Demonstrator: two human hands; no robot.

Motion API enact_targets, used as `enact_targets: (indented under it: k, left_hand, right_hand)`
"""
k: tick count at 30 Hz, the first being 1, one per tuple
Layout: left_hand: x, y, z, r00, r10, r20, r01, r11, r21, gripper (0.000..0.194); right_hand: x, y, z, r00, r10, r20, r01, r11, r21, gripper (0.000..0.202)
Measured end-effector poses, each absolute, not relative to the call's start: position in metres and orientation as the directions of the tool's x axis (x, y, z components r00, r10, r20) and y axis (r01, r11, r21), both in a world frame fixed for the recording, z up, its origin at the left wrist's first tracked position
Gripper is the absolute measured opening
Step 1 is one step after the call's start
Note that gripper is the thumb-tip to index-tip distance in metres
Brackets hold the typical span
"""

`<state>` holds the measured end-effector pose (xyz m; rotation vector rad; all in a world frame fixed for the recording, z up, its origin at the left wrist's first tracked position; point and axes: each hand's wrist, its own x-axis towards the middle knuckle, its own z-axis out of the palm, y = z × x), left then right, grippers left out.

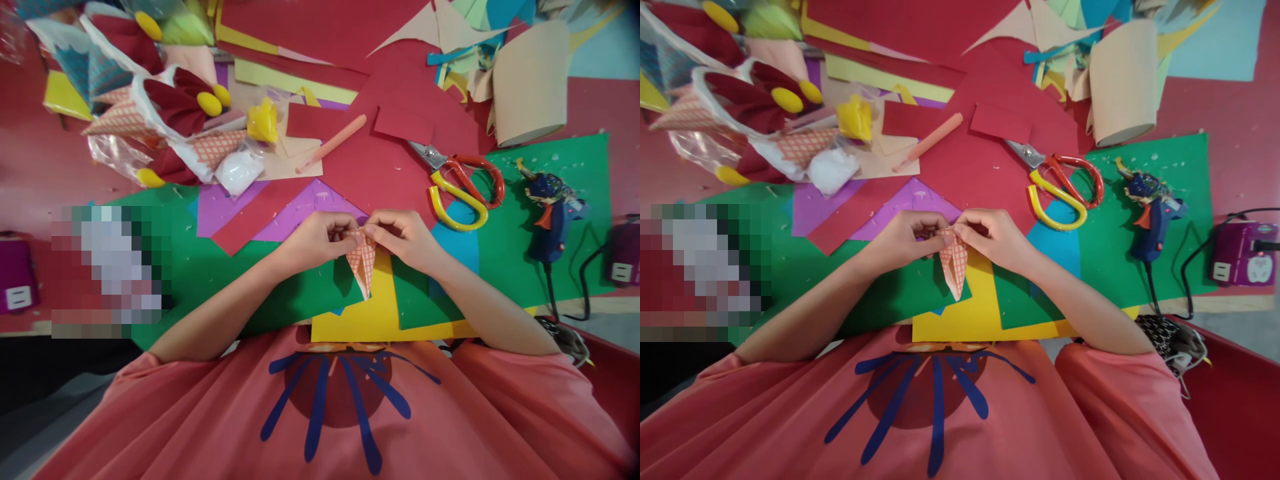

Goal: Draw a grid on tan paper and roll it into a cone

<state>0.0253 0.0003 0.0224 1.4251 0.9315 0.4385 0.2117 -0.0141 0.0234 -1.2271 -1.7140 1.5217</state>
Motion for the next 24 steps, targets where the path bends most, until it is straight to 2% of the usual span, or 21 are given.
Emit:
enact_targets:
  k: [6,10,12,16,20,24]
  left_hand:
    - [0.025,0.000,0.023,0.582,0.766,-0.273,0.222,0.174,0.959,0.017]
    - [0.026,0.000,0.023,0.508,0.817,-0.274,0.133,0.240,0.962,0.018]
    - [0.026,0.000,0.022,0.447,0.855,-0.263,0.096,0.246,0.964,0.019]
    - [0.027,0.000,0.020,0.327,0.923,-0.204,0.046,0.200,0.979,0.022]
    - [0.027,-0.001,0.017,0.237,0.960,-0.147,-0.004,0.152,0.988,0.024]
    - [0.027,-0.001,0.016,0.231,0.962,-0.148,-0.044,0.162,0.986,0.029]
  right_hand:
    - [0.211,-0.015,0.023,-0.442,0.887,-0.133,0.254,-0.018,-0.967,0.024]
    - [0.210,-0.016,0.021,-0.379,0.913,-0.153,0.158,-0.099,-0.982,0.019]
    - [0.210,-0.017,0.018,-0.335,0.928,-0.161,0.117,-0.128,-0.985,0.027]
    - [0.211,-0.021,0.015,-0.315,0.949,-0.013,0.197,0.051,-0.979,0.042]
    - [0.210,-0.026,0.015,-0.368,0.924,0.104,0.376,0.250,-0.892,0.053]
    - [0.209,-0.027,0.013,-0.385,0.907,0.169,0.445,0.343,-0.828,0.037]
